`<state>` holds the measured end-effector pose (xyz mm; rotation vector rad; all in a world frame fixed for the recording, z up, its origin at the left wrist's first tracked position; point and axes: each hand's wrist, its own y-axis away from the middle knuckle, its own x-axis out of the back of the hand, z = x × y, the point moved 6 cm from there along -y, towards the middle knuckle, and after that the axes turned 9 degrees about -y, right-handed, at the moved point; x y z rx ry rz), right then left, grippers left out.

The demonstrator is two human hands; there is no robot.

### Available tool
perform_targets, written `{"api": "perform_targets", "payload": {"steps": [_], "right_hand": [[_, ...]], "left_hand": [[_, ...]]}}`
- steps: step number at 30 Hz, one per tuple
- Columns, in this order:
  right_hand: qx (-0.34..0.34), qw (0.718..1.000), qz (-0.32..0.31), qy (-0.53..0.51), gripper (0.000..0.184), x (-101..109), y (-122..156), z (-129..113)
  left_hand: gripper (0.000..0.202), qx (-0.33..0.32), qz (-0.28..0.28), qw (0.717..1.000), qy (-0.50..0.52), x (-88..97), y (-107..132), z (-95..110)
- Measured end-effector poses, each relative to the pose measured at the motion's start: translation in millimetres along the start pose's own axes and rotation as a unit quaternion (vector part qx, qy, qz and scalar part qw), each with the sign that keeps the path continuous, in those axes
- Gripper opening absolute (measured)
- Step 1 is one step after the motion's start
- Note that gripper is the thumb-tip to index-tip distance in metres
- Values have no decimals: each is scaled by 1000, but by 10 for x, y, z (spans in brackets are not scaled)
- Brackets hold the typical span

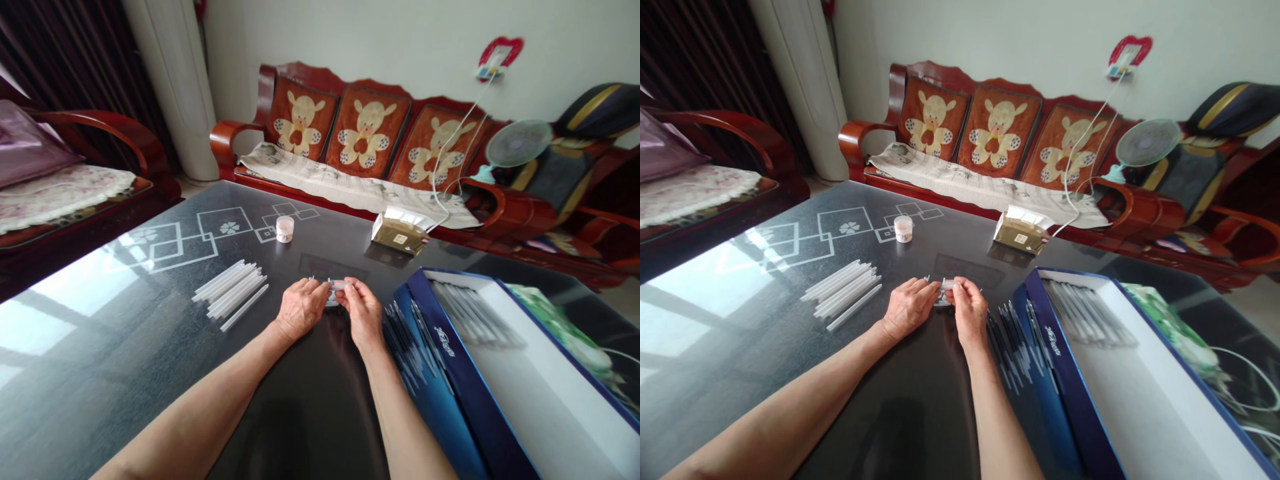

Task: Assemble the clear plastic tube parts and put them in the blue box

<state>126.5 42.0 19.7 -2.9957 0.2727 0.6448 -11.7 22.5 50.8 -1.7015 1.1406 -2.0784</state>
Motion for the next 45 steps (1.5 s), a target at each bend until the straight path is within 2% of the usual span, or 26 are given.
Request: {"api": "perform_targets", "payload": {"steps": [3, 5, 7, 12, 14, 17, 20, 23, 25, 28, 31, 36, 40, 42, 45], "right_hand": [[69, 990, -57, 106, 31, -52, 27, -143], [115, 965, -96, 216, 22, -107, 62, -273], [154, 921, -133, 332, 15, -175, 105, -407], [187, 768, -228, 568, 22, -331, 255, -622], [186, 738, -225, 608, 20, -269, 287, -717], [189, 736, -163, 629, 18, 79, 235, -971], [192, 748, -43, 634, 19, 730, 67, -1358], [155, 713, 118, 673, 20, 1509, -136, -1732], [112, 688, 173, 696, 21, 1922, -258, -1863], [65, 672, 199, 710, 23, 2296, -407, -1893], [4, 646, 212, 734, 23, 2473, -504, -1788], [-24, 632, 194, 750, 25, 2517, -565, -1659], [-11, 607, 184, 773, 31, 2435, -573, -1761], [44, 616, 181, 765, 31, 2252, -554, -1847], [196, 653, 143, 718, 26, 1711, -382, -1861]], "left_hand": [[24, -12, 19, 1000, 10, -2, 4, -16], [26, -19, 32, 999, 25, -11, 14, -30], [31, -26, 40, 998, 42, -28, 24, -38], [34, -80, 22, 993, 79, -30, 28, 59], [36, -95, 19, 992, 85, 14, 19, 104], [45, -62, 48, 994, 73, 89, 0, 80], [46, -21, 72, 994, 79, 86, -3, 10], [41, -23, 58, 994, 93, 5, 4, -14], [37, -26, 51, 994, 98, -36, 15, -22], [32, -14, 55, 993, 102, -61, 33, -52], [28, 38, 63, 992, 100, -73, 47, -135], [27, 180, 73, 974, 120, -98, 75, -350], [27, 205, 34, 972, 109, -180, 70, -399], [27, 227, 31, 969, 94, -211, 77, -425], [26, 236, 17, 969, 64, -243, 76, -406]]}}
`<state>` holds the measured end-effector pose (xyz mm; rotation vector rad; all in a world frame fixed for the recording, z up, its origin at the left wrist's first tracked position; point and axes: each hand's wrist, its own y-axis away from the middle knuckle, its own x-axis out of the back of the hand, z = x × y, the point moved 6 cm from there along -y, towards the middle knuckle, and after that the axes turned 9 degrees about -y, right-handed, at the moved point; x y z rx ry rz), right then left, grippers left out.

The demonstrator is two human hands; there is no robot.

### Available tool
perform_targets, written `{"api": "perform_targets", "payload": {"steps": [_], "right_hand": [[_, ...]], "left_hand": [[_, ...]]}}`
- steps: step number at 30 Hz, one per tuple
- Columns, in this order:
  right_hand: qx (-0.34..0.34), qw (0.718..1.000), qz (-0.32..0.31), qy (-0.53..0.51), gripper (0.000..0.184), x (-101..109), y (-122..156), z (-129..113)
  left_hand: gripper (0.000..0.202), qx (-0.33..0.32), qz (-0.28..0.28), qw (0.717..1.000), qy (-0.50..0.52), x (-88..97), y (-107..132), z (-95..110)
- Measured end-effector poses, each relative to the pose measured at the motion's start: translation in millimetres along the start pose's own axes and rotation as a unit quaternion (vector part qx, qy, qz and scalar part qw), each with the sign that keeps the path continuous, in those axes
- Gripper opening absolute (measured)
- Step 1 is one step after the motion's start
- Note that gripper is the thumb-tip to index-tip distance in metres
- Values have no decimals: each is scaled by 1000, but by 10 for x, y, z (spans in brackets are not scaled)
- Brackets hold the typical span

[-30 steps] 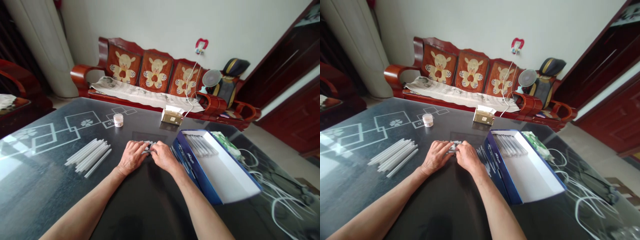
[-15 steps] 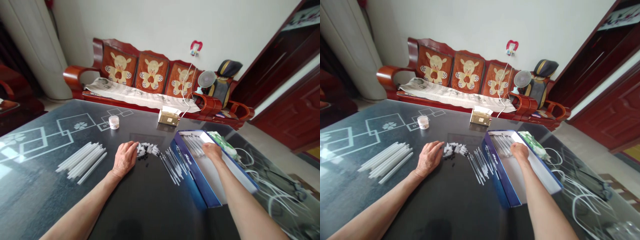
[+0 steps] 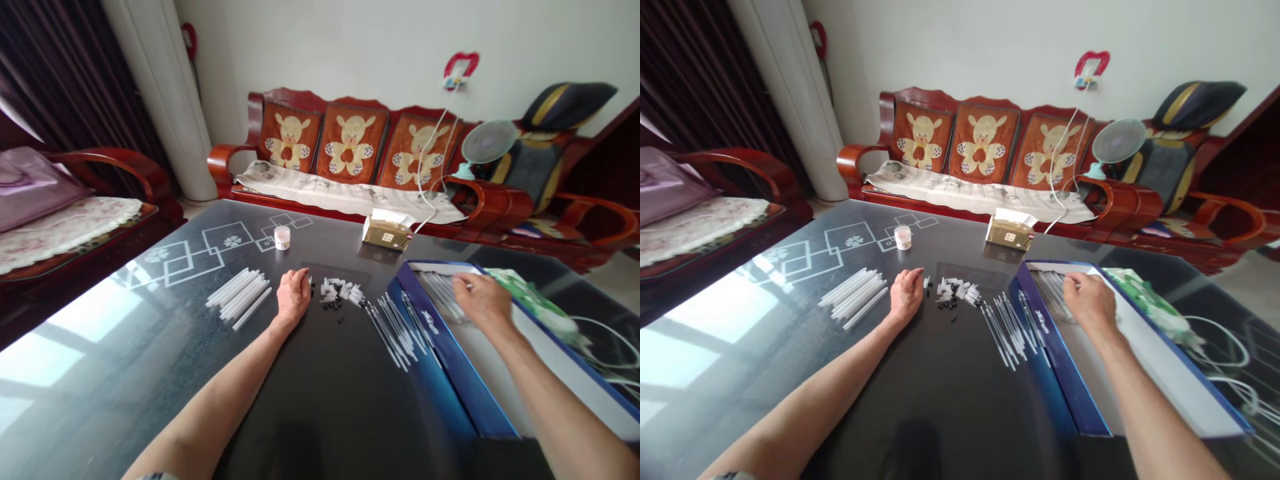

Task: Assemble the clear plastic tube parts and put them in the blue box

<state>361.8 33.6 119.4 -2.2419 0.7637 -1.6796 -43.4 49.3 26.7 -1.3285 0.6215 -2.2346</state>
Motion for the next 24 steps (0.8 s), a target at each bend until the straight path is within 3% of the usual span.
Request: {"api": "perform_targets", "payload": {"steps": [3, 6, 8, 11, 12, 15, 24], "right_hand": [[138, 981, 23, -137, 24, -27, 428, -731], [207, 951, -50, -227, 26, -259, 1046, -1299], [214, 940, -94, -249, 26, -439, 1411, -1489], [206, 934, -116, -267, 27, -615, 1735, -1554], [204, 935, -113, -269, 27, -640, 1783, -1546], [199, 939, -100, -260, 26, -651, 1815, -1525], [192, 945, -108, -243, 25, -631, 1808, -1555]], "left_hand": [[26, -8, -54, 997, -51, 2, 15, 71], [25, -44, -122, 986, -105, 158, 8, 134], [26, -67, -157, 973, -153, 368, -22, 100], [28, -57, -234, 937, -252, 701, -62, -120], [27, -44, -277, 918, -281, 781, -53, -221], [24, -22, -316, 897, -307, 979, -21, -417], [23, -6, -346, 880, -326, 978, 133, -527]]}}
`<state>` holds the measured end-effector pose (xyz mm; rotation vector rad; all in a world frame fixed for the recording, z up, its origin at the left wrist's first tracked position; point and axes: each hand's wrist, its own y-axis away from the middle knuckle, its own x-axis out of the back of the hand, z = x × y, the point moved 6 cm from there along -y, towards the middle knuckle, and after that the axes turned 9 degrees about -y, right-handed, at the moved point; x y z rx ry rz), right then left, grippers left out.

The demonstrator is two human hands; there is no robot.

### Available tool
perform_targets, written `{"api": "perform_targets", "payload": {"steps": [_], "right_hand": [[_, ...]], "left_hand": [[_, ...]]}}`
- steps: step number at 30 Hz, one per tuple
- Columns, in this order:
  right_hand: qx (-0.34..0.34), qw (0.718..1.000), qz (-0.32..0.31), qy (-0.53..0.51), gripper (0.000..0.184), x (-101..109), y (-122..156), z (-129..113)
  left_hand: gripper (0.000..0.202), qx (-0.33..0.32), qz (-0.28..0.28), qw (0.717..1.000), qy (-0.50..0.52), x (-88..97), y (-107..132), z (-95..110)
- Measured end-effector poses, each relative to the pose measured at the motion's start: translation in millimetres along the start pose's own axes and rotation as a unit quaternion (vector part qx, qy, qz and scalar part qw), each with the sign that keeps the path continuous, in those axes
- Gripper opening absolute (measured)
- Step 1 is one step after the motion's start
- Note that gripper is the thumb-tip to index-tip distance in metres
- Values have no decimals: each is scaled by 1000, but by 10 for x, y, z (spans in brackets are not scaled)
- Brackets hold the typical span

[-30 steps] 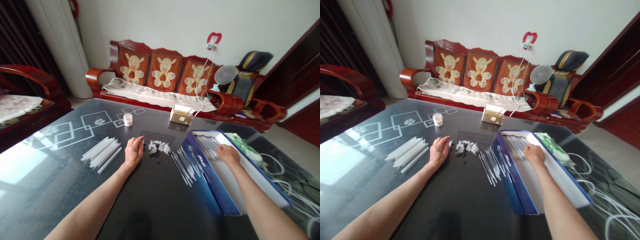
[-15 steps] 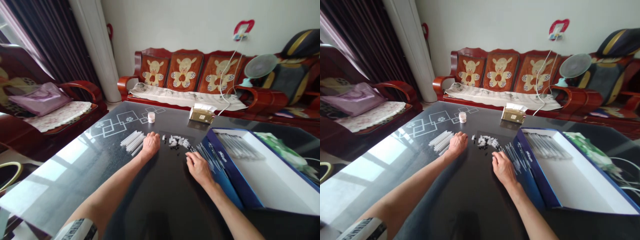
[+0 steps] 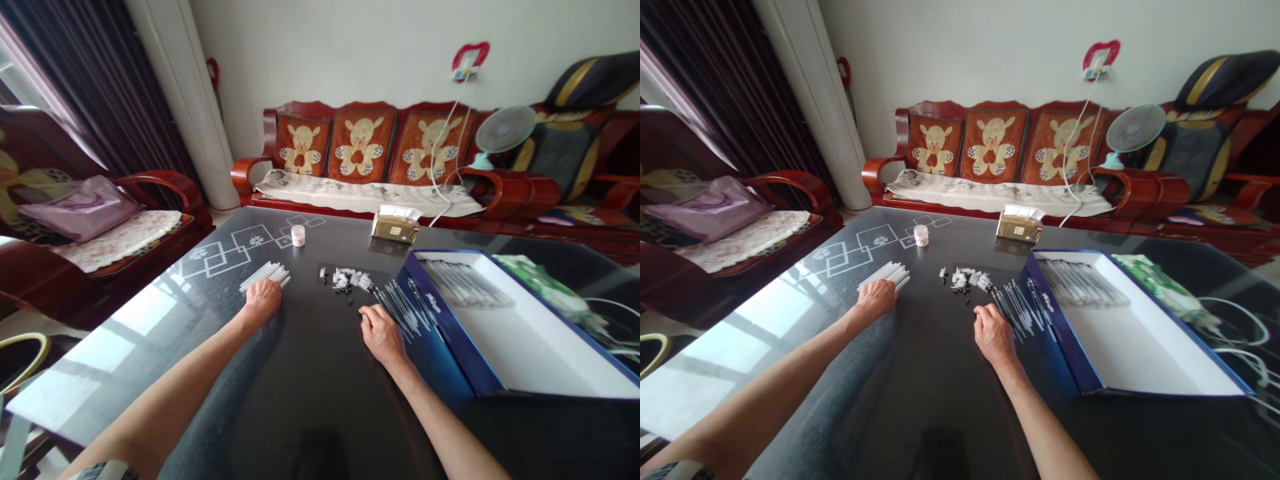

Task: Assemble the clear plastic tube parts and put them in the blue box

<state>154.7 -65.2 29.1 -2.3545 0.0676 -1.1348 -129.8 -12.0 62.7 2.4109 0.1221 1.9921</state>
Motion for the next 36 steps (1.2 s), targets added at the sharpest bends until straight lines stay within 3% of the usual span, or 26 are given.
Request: {"api": "perform_targets", "payload": {"steps": [5, 15, 21, 25, 28, 32, 36], "right_hand": [[-10, 1000, -3, 3, 25, 3, 8, 10], [-27, 1000, 7, 11, 23, -18, 1, 36], [-30, 999, 38, 2, 25, 67, 5, 102], [-60, 995, 38, 66, 22, 225, 27, 261], [-110, 984, 19, 136, 17, 315, 4, 403], [-151, 969, -23, 192, 21, 319, -126, 472], [-194, 955, -66, 215, 20, 325, -302, 497]], "left_hand": [[26, -1, 5, 1000, -27, -45, -7, -21], [35, -29, 23, 999, 3, -93, 37, 155], [36, -93, 70, 982, 146, 35, -24, 337], [36, -138, 116, 956, 230, 71, -14, 563], [30, -170, 170, 949, 205, 106, 38, 746], [22, -195, 189, 956, 111, 133, 80, 967], [22, -245, 233, 939, 63, 181, 82, 1184]]}}
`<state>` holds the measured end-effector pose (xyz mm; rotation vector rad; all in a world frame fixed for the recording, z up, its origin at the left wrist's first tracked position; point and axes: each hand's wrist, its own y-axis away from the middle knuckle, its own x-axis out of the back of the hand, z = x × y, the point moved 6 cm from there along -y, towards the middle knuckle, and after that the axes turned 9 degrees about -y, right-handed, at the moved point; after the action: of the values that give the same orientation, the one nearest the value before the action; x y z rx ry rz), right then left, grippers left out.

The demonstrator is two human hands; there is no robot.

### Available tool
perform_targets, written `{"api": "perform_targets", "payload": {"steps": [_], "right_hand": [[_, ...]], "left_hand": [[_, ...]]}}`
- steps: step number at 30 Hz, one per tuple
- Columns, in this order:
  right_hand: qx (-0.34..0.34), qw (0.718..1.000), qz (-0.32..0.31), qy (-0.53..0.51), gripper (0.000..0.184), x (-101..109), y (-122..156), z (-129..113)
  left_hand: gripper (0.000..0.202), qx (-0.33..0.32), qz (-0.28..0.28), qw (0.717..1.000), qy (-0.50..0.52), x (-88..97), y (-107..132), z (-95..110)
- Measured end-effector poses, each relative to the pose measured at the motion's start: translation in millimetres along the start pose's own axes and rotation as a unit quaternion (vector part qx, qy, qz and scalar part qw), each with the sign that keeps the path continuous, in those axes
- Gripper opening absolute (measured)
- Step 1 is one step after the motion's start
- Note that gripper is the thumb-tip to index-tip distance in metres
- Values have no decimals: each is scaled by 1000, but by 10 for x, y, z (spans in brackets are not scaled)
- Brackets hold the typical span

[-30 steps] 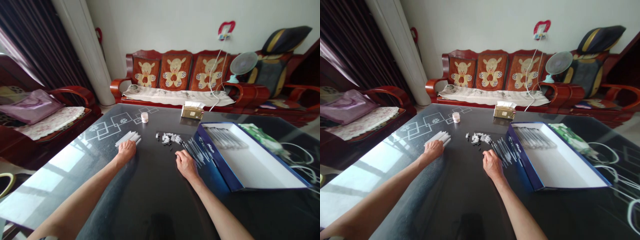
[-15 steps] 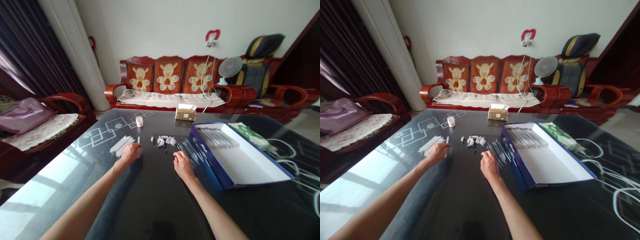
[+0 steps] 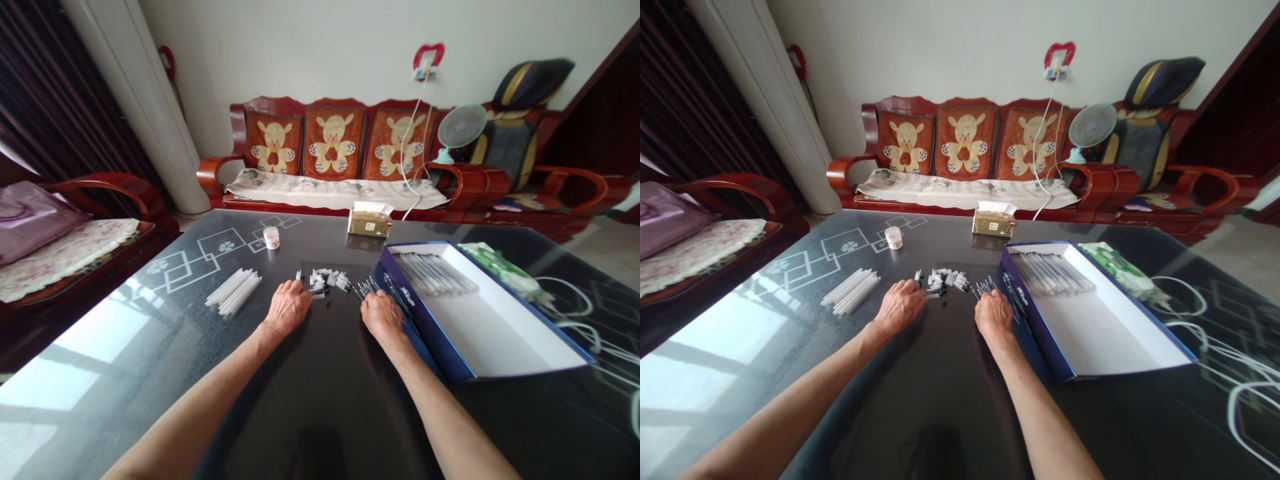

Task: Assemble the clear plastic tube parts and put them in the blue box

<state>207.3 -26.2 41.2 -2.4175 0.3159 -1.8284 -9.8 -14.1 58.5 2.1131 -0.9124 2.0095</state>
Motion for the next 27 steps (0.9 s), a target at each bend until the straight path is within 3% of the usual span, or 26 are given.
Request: {"api": "perform_targets", "payload": {"steps": [3, 6, 7, 8, 11, 12, 17, 19, 21, 27], "right_hand": [[-28, 998, 14, -46, 20, 120, -128, 68], [-76, 969, 75, -222, 17, 233, -217, 206], [-94, 939, 84, -321, 17, 222, -235, 239], [-108, 890, 80, -436, 19, 177, -248, 248], [-113, 698, 19, -707, 30, -25, -291, 85], [-107, 657, -1, -746, 33, -75, -312, 1], [-104, 546, -13, -831, 38, -188, -498, -262], [-101, 525, 4, -845, 32, -201, -574, -294], [-86, 526, 22, -846, 33, -211, -618, -306], [-71, 586, 46, -806, 31, -310, -620, -284]], "left_hand": [[22, -31, 22, 998, 40, -67, -87, 93], [29, -34, 42, 996, 75, -143, -153, 134], [34, -38, 51, 995, 78, -157, -170, 148], [38, -43, 61, 994, 78, -164, -185, 163], [44, -46, 96, 992, 65, -152, -237, 181], [42, -37, 109, 992, 58, -146, -259, 172], [32, 11, 157, 987, 43, -174, -374, 102], [30, 21, 170, 984, 48, -205, -394, 78], [28, 29, 180, 981, 61, -226, -394, 56], [28, 36, 175, 980, 89, -235, -391, 29]]}}
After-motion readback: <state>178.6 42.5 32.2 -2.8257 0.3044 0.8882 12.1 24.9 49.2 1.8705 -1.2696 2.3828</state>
